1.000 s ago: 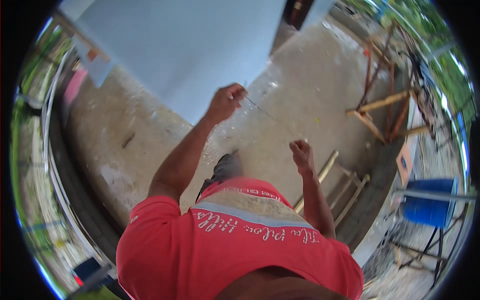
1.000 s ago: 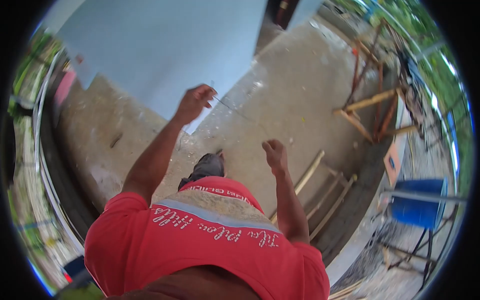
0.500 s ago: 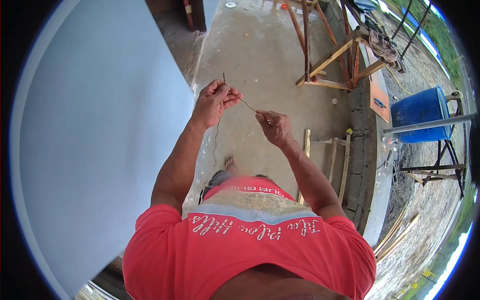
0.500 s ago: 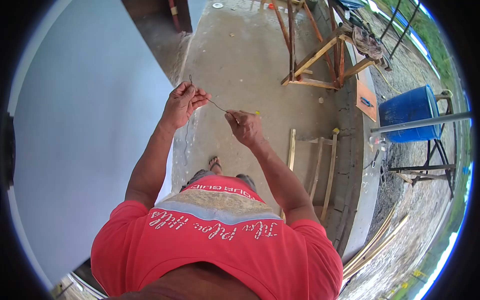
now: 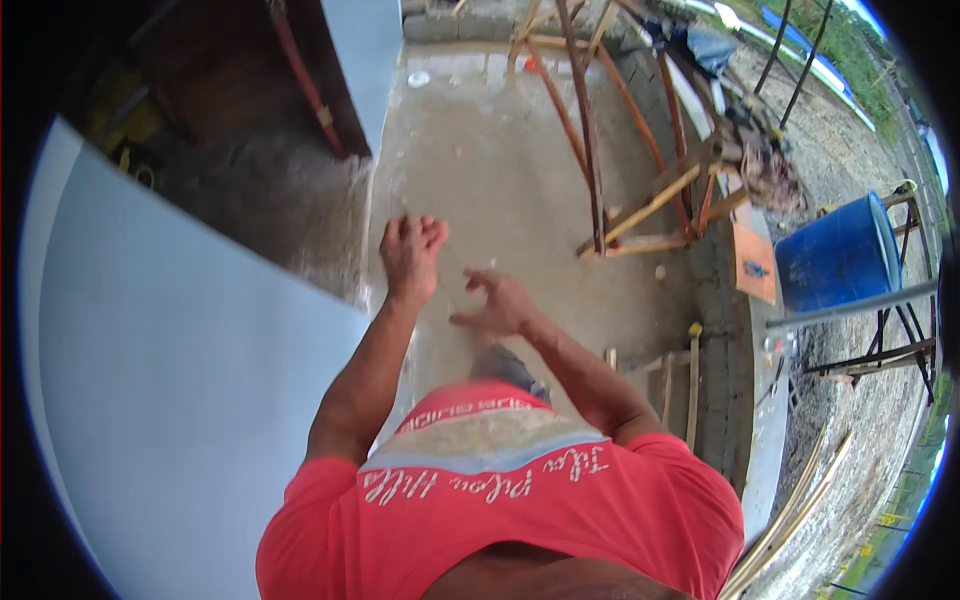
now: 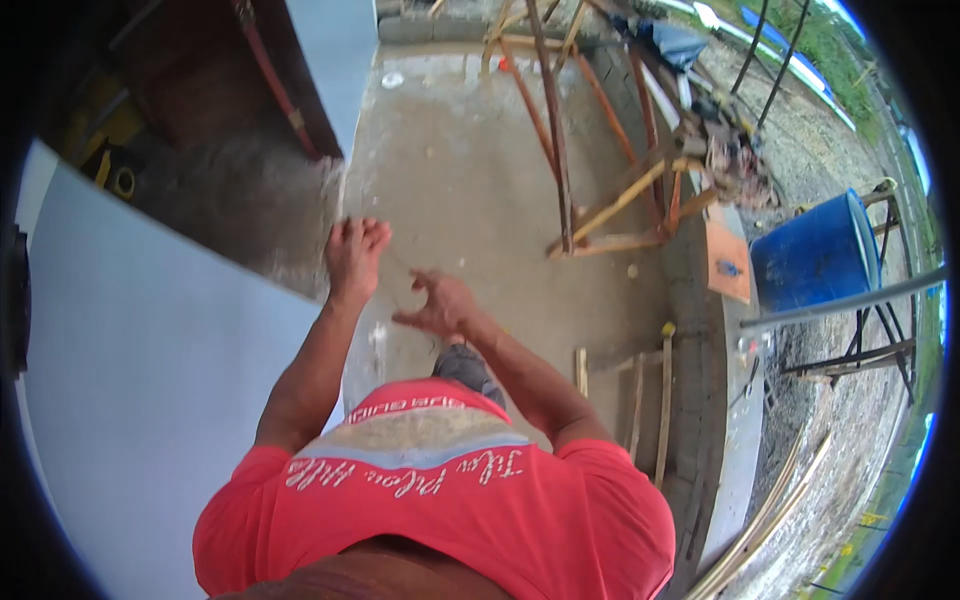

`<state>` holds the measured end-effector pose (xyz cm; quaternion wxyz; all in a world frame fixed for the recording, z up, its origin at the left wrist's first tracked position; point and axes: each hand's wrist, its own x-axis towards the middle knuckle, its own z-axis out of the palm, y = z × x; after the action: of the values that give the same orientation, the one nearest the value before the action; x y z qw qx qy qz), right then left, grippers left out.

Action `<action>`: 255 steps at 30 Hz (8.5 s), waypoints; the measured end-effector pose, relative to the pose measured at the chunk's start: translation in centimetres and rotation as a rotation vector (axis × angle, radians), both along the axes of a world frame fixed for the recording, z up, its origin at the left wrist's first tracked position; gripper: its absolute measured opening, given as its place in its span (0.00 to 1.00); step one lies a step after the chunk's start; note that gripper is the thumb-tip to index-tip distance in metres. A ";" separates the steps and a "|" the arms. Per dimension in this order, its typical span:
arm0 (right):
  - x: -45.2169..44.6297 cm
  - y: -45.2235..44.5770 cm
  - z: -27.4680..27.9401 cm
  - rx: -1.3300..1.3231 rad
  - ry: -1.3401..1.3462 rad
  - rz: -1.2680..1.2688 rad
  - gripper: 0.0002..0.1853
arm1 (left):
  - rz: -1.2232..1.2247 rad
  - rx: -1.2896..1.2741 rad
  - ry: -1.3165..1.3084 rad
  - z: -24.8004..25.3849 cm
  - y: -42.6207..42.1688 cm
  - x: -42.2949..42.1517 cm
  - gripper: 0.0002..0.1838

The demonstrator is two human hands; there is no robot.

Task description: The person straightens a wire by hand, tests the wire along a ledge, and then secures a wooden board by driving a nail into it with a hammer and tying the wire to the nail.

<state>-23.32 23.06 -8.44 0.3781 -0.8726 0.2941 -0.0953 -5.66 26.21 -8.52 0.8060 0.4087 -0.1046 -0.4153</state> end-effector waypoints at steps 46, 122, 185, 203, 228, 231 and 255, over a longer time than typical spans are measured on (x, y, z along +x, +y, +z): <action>109.6 -19.7 -5.9 -0.007 -0.261 1.782 0.11 | 0.060 1.418 -0.768 0.1 1.0 78.5 0.14; 251.6 101.5 -0.5 -0.150 0.327 2.789 0.10 | 1.110 1.962 -0.286 10.0 112.2 196.9 0.26; 243.7 154.6 -7.5 -0.356 0.124 3.141 0.15 | 1.068 2.894 1.096 15.6 165.8 166.7 0.38; 228.3 149.9 2.9 0.295 0.699 2.643 0.12 | 1.036 2.600 0.746 22.4 142.3 159.4 0.13; 217.2 153.1 -0.2 0.308 0.532 2.826 0.13 | 1.298 2.438 0.782 0.6 124.2 156.1 0.19; 215.9 153.1 -0.4 0.322 0.102 3.060 0.12 | 1.236 2.371 0.941 -4.3 122.5 156.9 0.24; 209.0 151.3 -4.0 0.645 1.326 2.611 0.09 | 2.642 0.540 0.588 1.8 142.7 175.9 0.17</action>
<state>185.71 174.37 -12.42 0.1672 -0.2788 -0.5496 0.7696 170.24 168.87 -6.76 0.4865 0.2437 0.6127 0.5731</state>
